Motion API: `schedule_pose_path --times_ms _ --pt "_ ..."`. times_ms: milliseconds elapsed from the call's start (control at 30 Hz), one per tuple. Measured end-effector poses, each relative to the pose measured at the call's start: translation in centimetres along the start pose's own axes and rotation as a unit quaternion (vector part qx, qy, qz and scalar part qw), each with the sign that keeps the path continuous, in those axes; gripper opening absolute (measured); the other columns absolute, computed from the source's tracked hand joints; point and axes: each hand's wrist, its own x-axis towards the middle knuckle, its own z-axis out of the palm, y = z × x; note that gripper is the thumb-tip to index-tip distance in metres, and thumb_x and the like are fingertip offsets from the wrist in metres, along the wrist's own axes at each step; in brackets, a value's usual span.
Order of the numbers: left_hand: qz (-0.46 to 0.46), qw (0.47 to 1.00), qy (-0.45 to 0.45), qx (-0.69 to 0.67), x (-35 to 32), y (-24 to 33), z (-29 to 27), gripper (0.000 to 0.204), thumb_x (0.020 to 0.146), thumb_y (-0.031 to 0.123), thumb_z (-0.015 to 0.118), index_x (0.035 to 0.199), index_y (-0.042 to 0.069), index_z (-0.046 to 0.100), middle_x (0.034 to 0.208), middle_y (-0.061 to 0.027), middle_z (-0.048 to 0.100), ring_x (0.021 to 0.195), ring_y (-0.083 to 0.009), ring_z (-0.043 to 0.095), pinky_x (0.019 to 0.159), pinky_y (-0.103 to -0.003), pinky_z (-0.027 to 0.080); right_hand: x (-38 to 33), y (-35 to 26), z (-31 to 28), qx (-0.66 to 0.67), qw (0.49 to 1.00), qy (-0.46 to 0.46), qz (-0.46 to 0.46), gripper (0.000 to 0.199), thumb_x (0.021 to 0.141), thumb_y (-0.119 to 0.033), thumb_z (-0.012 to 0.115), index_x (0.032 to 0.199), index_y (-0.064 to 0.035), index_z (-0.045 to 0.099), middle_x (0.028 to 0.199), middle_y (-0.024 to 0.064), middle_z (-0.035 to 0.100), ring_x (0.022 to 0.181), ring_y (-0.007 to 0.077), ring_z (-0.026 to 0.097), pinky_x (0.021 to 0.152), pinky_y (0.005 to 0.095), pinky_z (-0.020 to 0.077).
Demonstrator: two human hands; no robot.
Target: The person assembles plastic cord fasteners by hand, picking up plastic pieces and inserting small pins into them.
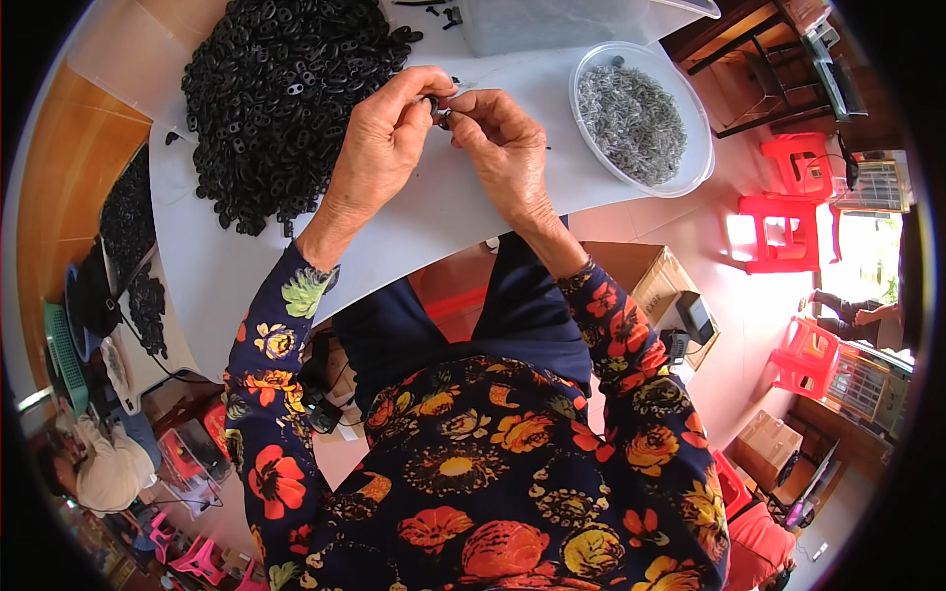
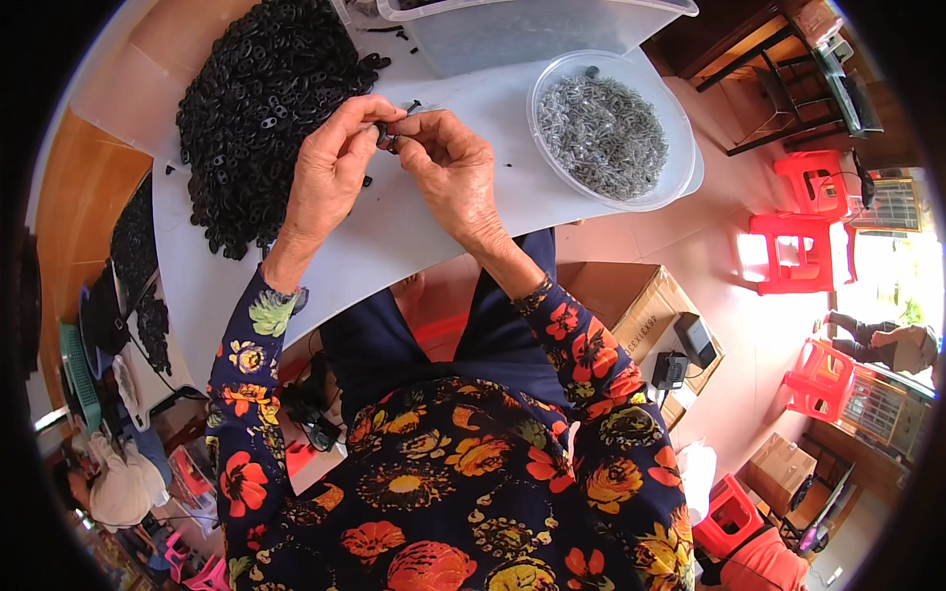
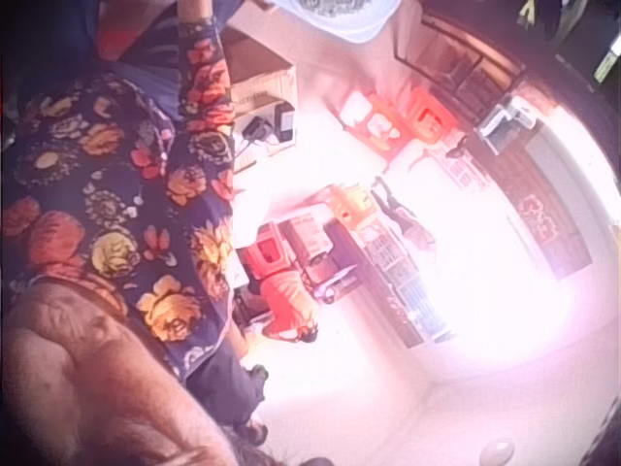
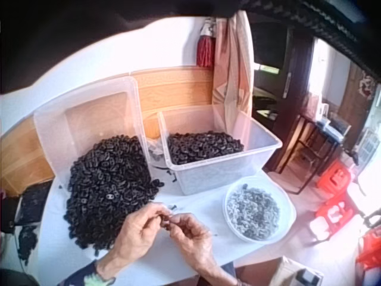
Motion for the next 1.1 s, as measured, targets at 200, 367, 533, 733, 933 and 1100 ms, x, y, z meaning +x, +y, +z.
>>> schedule_pose_path --times_ms 200,367,533,733,933,1100 --pt "0.042 0.998 0.027 0.028 -0.1 -0.1 1.0 0.025 0.088 -0.005 0.046 0.11 0.002 0.055 0.099 -0.0074 0.064 0.093 -0.0161 0.062 0.081 -0.029 0.051 0.0 0.2 -0.2 0.007 1.0 0.006 0.003 0.01 0.087 0.004 0.056 0.097 0.0015 0.059 0.089 0.0026 0.063 0.08 0.0068 0.058 0.076 0.0228 0.05" --pt "0.011 0.995 0.091 -0.043 -0.5 0.7 1.3 0.017 0.094 0.005 0.048 0.109 0.001 0.055 0.095 -0.0076 0.063 0.089 -0.0133 0.06 0.076 -0.026 0.049 0.2 0.1 -0.5 0.016 0.999 0.03 0.017 0.009 0.088 0.001 0.058 0.097 0.0008 0.059 0.087 0.0024 0.063 0.076 0.0072 0.057 0.073 0.0228 0.0506" --pt "-0.065 0.997 0.026 0.021 -1.3 -0.2 0.9 0.018 0.097 0.017 0.05 0.098 0.0 0.056 0.071 -0.0011 0.056 0.063 -0.0074 0.046 0.057 -0.024 0.042 0.1 0.1 -0.4 0.058 0.998 0.027 0.011 0.01 0.089 0.0 0.059 0.099 0.0013 0.059 0.086 0.0024 0.063 0.075 0.0094 0.059 0.072 0.0233 0.0513" --pt "-0.034 0.998 0.044 0.026 -1.0 -0.6 0.9 0.018 0.097 0.017 0.049 0.093 -0.001 0.054 0.065 -0.0041 0.053 0.058 -0.0085 0.045 0.053 -0.025 0.041 0.0 -0.4 0.0 0.042 0.999 0.009 0.025 0.016 0.087 0.002 0.06 0.103 0.0009 0.057 0.087 0.0025 0.062 0.079 0.009 0.06 0.073 0.0234 0.0506" --pt "-0.047 0.998 0.03 0.035 -0.9 -1.0 0.6 0.017 0.096 0.015 0.048 0.088 0.0 0.05 0.063 -0.0065 0.051 0.056 -0.0109 0.045 0.052 -0.028 0.041 -0.2 -0.4 -0.1 -0.001 1.0 -0.01 0.018 0.023 0.085 0.004 0.059 0.107 -0.0014 0.056 0.087 0.0016 0.06 0.081 0.0071 0.059 0.075 0.0224 0.0488" --pt "-0.028 0.998 0.02 0.05 -0.8 -1.0 0.5 0.018 0.094 0.016 0.048 0.085 0.0 0.048 0.061 -0.0073 0.051 0.055 -0.0125 0.046 0.051 -0.029 0.042 -0.2 0.1 -0.2 -0.018 1.0 -0.011 0.008 0.024 0.085 0.004 0.057 0.108 -0.0014 0.056 0.088 0.002 0.06 0.081 0.0073 0.06 0.075 0.0224 0.0486"
